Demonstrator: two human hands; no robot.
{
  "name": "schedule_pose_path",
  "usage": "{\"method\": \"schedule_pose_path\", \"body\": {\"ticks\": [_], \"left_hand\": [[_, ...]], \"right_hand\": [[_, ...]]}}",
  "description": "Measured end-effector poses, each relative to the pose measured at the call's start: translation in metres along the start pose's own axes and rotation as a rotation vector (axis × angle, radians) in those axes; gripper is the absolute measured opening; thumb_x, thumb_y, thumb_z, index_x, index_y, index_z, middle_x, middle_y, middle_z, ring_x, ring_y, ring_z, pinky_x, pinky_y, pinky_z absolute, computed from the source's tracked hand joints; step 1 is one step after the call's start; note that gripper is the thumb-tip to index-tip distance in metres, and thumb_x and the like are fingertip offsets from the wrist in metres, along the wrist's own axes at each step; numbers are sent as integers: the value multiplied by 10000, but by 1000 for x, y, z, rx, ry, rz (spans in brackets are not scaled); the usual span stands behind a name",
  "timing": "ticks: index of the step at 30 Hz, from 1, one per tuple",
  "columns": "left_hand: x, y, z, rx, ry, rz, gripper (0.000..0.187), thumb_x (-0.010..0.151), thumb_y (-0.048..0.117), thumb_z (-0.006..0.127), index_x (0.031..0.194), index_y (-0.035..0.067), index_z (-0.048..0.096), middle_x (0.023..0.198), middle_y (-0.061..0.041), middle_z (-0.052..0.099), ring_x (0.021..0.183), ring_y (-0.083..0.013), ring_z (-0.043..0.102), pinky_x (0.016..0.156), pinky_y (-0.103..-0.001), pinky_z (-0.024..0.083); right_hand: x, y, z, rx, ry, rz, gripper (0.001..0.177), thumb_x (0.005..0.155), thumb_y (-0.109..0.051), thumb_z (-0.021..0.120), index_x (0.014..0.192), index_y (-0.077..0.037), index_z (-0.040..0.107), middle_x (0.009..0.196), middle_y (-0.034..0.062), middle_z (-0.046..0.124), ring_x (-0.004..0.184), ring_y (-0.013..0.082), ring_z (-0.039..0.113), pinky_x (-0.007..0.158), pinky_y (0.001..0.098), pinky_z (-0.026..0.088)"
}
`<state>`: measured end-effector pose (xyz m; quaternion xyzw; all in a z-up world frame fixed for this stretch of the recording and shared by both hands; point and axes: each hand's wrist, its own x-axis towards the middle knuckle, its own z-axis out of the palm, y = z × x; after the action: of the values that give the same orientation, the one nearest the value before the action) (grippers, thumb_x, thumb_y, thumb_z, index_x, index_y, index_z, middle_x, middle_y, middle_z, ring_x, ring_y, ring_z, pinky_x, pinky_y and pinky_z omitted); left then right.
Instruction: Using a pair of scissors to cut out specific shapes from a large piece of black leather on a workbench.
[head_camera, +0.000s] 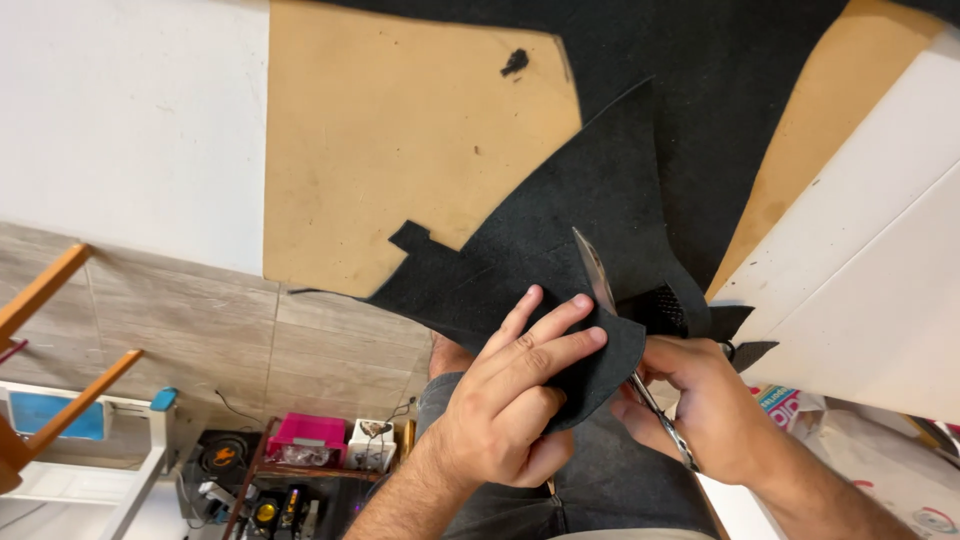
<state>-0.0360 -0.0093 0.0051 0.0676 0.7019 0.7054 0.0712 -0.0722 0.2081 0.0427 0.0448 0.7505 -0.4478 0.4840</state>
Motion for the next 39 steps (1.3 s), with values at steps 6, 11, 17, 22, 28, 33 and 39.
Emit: {"method": "schedule_pose_path", "body": {"ticks": [6,11,17,22,28,33,39], "left_hand": [[0,-5,-7,-50,-24,47,115,730,-51,615,789,-11,525,1264,-274,631,1308,-475,610,1198,-670,405],[7,-8,-21,109,136,-20,705,979,647,406,1197,11,617,1490,-230,468,1488,-439,426,1335,-639,278],[51,-3,-47,444,196,-279,919,780,224,929,1499,-1,403,1355,-138,599,1223,-276,597,1178,-456,378],[78,8,-57,230,89,-418,968,710,44,925,1531,149,422,887,11,662,786,-128,621,724,-262,566],[106,37,-79,364,-116,-121,658,806,-25,782,1426,14,563,800,-41,670,687,-165,602,729,-338,529],[135,42,-62,895,-72,345,447,1059,156,787,1473,75,640,798,-44,645,923,-245,562,1035,-381,435],[83,52,-32,648,175,118,305,1026,238,670,1216,9,737,1363,-164,610,1252,-315,616,1156,-540,395]], "right_hand": [[-5,2,2,76,39,107,289,657,51,709,938,4,763,706,44,759,563,110,580,541,239,502],[-1,2,0,162,39,5,208,689,34,684,892,16,724,672,22,687,500,80,493,454,213,396],[13,3,-14,206,27,-130,197,700,-78,678,883,-7,702,681,27,697,521,95,550,492,214,423],[11,-4,-37,176,48,-58,169,662,-49,682,818,13,695,649,59,716,478,81,529,445,183,394],[13,-15,-54,60,-81,-157,257,582,17,741,831,-47,740,704,39,710,607,143,647,626,268,517],[-3,-2,-38,387,-167,-89,338,759,64,683,1095,95,677,811,100,701,713,151,631,683,250,544],[-8,9,-28,443,-101,66,377,765,19,740,1139,61,710,798,110,748,697,166,684,613,244,563]]}}
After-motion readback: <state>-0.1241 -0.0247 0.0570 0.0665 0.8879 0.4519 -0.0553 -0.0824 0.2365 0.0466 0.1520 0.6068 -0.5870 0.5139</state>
